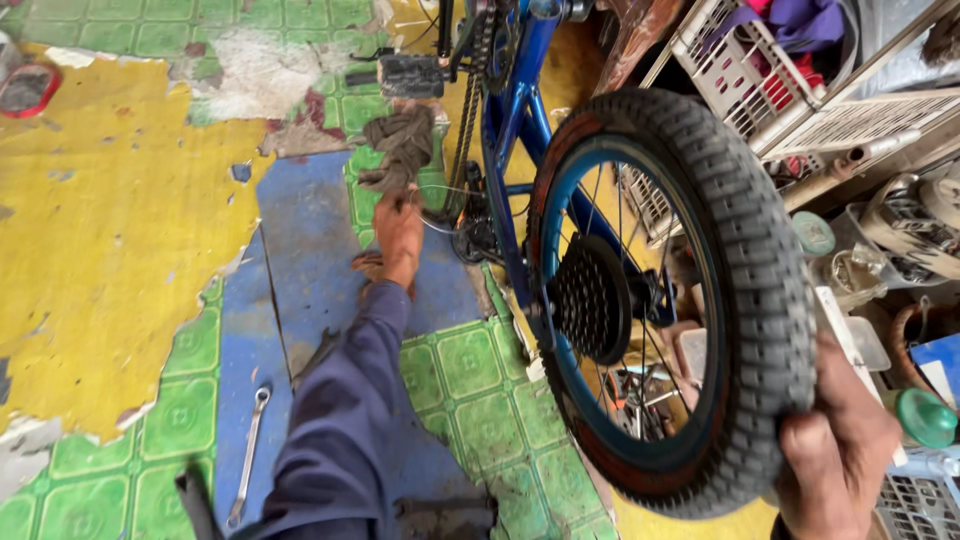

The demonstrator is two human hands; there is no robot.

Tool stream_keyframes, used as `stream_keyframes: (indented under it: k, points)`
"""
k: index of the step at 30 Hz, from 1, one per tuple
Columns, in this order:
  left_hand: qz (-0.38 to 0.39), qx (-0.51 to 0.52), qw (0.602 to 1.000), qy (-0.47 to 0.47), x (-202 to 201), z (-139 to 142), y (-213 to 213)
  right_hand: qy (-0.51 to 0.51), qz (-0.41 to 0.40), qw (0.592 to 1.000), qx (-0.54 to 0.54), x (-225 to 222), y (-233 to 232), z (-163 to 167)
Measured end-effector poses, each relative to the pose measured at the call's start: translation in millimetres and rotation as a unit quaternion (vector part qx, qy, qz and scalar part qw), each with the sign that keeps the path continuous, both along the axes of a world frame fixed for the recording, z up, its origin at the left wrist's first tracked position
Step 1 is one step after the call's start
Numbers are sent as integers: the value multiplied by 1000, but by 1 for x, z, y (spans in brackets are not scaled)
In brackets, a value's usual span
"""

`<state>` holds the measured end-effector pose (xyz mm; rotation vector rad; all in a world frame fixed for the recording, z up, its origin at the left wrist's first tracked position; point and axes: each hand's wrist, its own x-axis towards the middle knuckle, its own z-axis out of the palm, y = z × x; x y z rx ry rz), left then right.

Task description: The person inflates a bicycle wheel using a green air hose, then returns to the workbench to install the wheel onto a blue bicycle frame. They align the cassette and chain, then tighten the axle nuts with a wrench to secure the wheel.

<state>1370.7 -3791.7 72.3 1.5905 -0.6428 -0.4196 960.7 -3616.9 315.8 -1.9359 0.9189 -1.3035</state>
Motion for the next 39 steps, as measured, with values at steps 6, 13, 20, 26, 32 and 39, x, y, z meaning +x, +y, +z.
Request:
stream_keyframes:
  k: [6,13,20,26,32,39]
  points:
    - [-206,8,956,208,7,12,-39,33,15,999,28,-9,-5,13]
    - [-285,17,936,206,6,19,-50,103,23,977,187,-39,-8,22]
    - [-368,-53,913,170,-10,15,-62,50,-40,983,174,-22,2,22]
    - [-370,-148,906,142,-15,-3,-69,-18,-35,992,121,-11,6,13]
    - [-491,-202,815,233,-4,-6,-31,-81,-7,989,121,-16,7,2]
    - [-289,16,954,82,0,40,53,-65,8,995,75,-3,3,5]
